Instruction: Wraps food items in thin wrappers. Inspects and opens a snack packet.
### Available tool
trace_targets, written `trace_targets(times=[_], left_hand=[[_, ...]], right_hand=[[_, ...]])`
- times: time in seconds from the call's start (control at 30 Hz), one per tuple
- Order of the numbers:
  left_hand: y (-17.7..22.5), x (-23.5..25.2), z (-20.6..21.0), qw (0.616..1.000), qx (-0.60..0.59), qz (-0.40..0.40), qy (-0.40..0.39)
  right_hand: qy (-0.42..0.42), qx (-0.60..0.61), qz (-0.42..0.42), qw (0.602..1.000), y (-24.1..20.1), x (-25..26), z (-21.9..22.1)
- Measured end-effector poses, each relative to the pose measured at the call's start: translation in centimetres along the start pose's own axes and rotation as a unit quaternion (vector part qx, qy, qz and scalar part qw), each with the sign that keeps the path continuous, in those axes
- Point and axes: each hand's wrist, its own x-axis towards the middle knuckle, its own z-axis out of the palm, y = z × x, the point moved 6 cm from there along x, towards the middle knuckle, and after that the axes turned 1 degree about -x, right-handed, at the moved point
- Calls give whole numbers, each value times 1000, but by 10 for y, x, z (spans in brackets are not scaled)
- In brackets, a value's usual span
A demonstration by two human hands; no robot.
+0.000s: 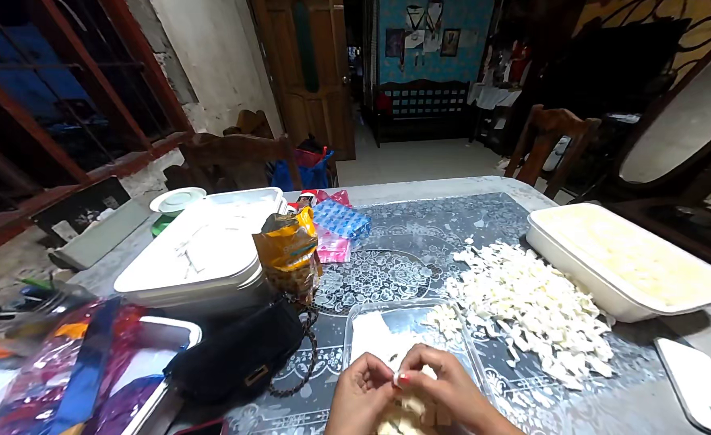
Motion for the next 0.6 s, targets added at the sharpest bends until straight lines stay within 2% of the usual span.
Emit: trace_targets(times=[0.07,0.13,0.2,0.23,0.3,0.33,0.4,0.47,0.53,0.6], left_hand=[[4,-2,3,999,12,24,-33],[5,0,-1,999,5,31,-10],[4,3,-7,1000,11,15,22],[5,4,-9,999,40,10,28],[8,2,-8,982,183,36,11],[10,0,-5,959,275,64,-7],[10,-5,2,896,428,109,-54],[4,-9,9,851,508,95,-95],[0,-12,15,829,542,97,-98],[-1,-14,17,820,554,127,-75]], right_hand=[[26,-34,28,999,5,2,-8],[-3,-109,20,994,1,1,-7],[-27,-201,-83,976,-10,-2,5],[-22,-256,-153,954,-14,-5,12],[30,-378,-277,883,-21,-11,22],[62,-427,-305,849,-24,-13,21],[135,-499,-292,805,-28,-11,7],[213,-557,-222,771,-30,-4,-26],[261,-600,-138,744,-31,2,-64],[272,-611,-72,740,-26,6,-91]])
